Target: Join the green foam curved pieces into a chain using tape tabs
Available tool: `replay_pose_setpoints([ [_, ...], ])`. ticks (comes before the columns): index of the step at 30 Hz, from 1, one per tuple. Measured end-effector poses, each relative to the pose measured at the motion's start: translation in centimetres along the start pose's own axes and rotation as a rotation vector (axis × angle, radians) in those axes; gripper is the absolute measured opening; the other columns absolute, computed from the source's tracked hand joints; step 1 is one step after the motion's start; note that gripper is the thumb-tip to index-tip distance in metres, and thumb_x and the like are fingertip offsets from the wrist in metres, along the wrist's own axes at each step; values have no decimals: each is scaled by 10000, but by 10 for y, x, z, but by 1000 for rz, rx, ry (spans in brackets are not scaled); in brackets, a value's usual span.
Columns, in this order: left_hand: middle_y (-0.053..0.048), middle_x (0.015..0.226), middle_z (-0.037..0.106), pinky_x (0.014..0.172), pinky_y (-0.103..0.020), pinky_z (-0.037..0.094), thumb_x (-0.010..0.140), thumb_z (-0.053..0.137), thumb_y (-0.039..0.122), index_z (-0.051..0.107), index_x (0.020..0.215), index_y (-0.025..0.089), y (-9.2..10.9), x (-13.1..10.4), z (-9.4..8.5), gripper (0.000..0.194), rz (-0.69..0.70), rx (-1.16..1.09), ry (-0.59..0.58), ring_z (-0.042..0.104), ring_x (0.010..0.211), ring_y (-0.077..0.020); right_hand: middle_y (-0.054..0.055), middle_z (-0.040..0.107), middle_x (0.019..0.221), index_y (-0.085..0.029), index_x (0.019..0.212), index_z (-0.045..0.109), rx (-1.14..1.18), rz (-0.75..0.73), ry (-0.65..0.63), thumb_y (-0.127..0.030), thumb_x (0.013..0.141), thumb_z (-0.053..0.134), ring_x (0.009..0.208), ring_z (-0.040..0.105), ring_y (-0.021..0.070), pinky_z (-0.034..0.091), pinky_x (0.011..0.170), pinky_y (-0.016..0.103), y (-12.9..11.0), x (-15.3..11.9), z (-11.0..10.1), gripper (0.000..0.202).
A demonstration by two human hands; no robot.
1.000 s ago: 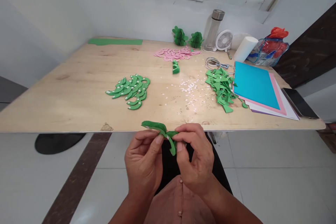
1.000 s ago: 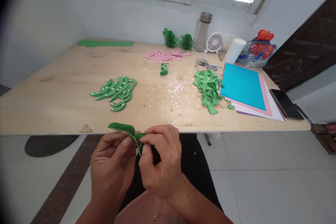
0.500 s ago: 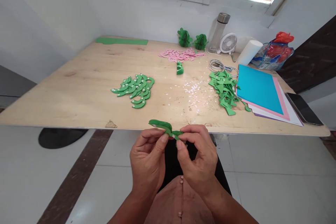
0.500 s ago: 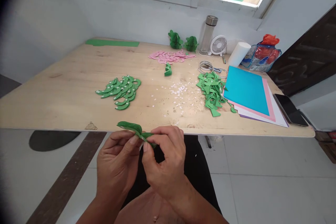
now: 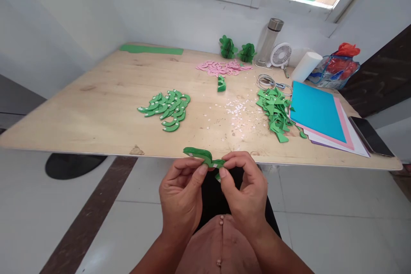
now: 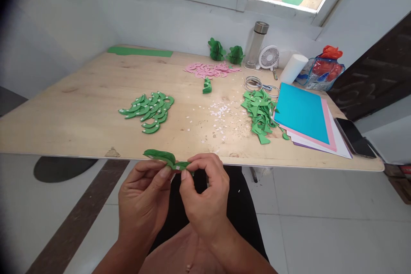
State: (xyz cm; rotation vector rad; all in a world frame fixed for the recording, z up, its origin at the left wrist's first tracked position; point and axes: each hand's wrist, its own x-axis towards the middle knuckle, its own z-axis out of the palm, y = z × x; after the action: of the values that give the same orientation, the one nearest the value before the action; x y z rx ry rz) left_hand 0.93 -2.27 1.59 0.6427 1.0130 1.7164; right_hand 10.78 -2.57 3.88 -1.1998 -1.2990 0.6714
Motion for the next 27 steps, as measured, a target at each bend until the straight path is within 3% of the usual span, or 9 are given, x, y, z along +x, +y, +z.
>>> replay_pose_setpoints([
  [9,0,736,676,694,-235,528,667,723,133,644,737,190,-1,0,1,120,-2,18,6,636,694,-117,28,619,812,-194,711,568,121,188,-36,-122,717,585,744,591,160,524,662,309,-1,3,-1,74],
  [27,0,718,670,698,-257,534,656,732,147,643,745,194,5,4,5,134,-47,8,-14,632,679,-124,21,641,799,-186,722,568,189,264,-34,-137,706,608,752,604,154,519,703,304,2,6,0,66],
])
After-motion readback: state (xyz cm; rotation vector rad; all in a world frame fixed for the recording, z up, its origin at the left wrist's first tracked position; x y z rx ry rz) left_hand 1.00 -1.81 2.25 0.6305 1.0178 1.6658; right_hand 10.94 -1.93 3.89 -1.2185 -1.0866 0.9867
